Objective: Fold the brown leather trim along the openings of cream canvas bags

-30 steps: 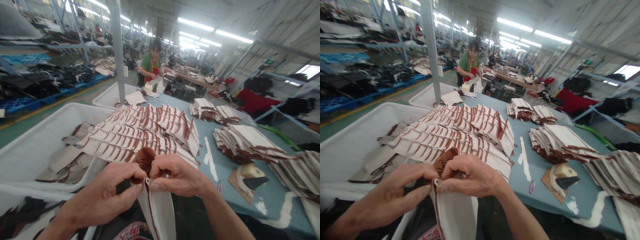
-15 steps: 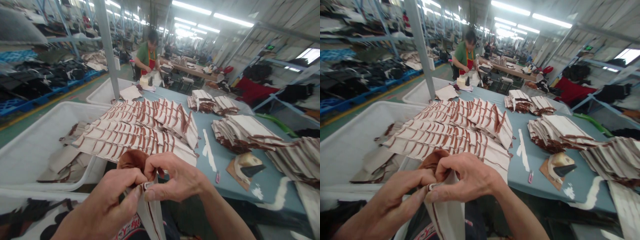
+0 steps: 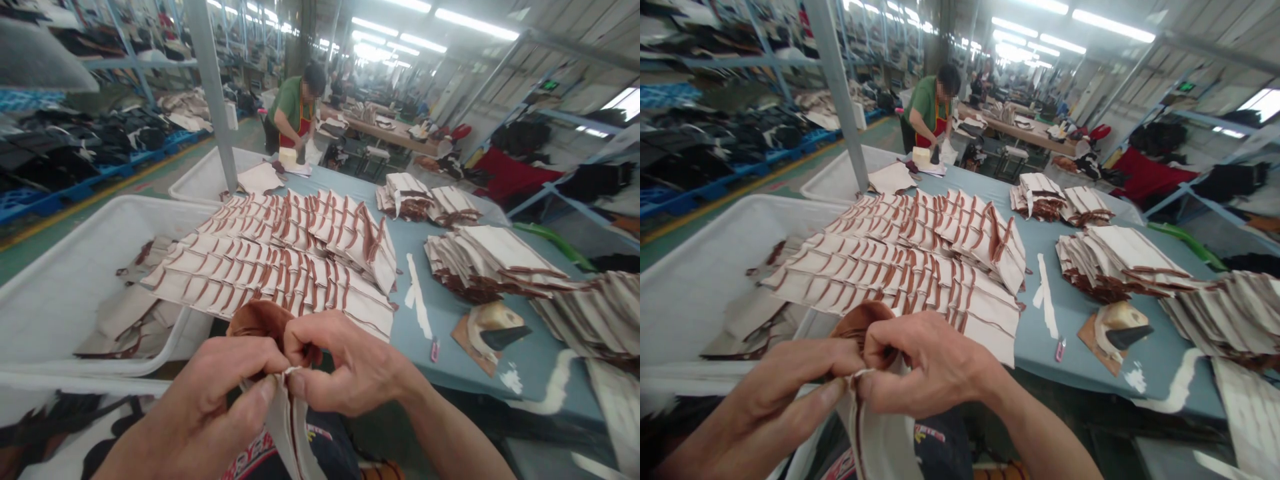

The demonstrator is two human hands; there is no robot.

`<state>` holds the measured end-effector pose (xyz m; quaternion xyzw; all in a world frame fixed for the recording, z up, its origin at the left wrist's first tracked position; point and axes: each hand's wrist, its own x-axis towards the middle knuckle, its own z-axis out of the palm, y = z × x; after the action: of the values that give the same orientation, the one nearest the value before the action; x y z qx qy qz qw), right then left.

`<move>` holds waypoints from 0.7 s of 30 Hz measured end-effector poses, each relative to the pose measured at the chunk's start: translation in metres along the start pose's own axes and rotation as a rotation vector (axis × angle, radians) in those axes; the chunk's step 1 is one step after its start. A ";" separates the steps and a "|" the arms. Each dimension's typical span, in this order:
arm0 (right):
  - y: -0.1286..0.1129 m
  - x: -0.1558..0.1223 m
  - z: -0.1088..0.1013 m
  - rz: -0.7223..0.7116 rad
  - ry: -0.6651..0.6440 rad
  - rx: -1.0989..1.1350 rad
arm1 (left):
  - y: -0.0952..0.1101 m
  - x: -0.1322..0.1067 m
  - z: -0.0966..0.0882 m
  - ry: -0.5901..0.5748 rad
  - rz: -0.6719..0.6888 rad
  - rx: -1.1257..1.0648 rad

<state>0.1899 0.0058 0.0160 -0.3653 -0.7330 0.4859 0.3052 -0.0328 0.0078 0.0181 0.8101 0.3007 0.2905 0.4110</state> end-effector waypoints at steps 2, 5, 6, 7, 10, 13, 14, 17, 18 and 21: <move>-0.005 -0.001 0.004 -0.024 0.063 -0.089 | -0.002 -0.002 -0.002 0.002 -0.006 0.026; -0.006 -0.002 0.005 -0.041 0.088 -0.128 | -0.007 -0.003 -0.004 0.007 -0.050 0.063; -0.006 -0.002 0.004 -0.032 0.075 -0.118 | -0.009 -0.002 -0.005 -0.006 -0.067 0.064; -0.005 -0.002 0.003 -0.012 0.059 -0.102 | -0.011 -0.002 -0.007 -0.036 -0.080 0.055; -0.002 -0.003 0.000 0.048 0.013 -0.055 | -0.013 -0.001 -0.013 -0.162 -0.070 0.003; 0.000 -0.003 0.001 0.049 0.012 -0.097 | -0.009 0.000 -0.017 -0.188 -0.029 0.059; 0.001 -0.003 0.002 0.046 0.015 -0.136 | -0.007 0.000 -0.017 -0.161 -0.012 0.093; 0.000 -0.002 0.009 0.028 0.038 -0.259 | -0.003 0.002 -0.013 -0.078 0.048 0.195; 0.000 -0.001 0.011 0.025 0.049 -0.289 | -0.002 0.003 -0.012 -0.049 0.068 0.230; -0.003 0.002 0.017 0.035 0.072 -0.324 | -0.002 0.005 -0.010 0.011 0.102 0.330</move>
<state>0.1748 -0.0019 0.0135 -0.4396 -0.7840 0.3530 0.2599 -0.0370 0.0173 0.0223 0.8791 0.3053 0.2622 0.2556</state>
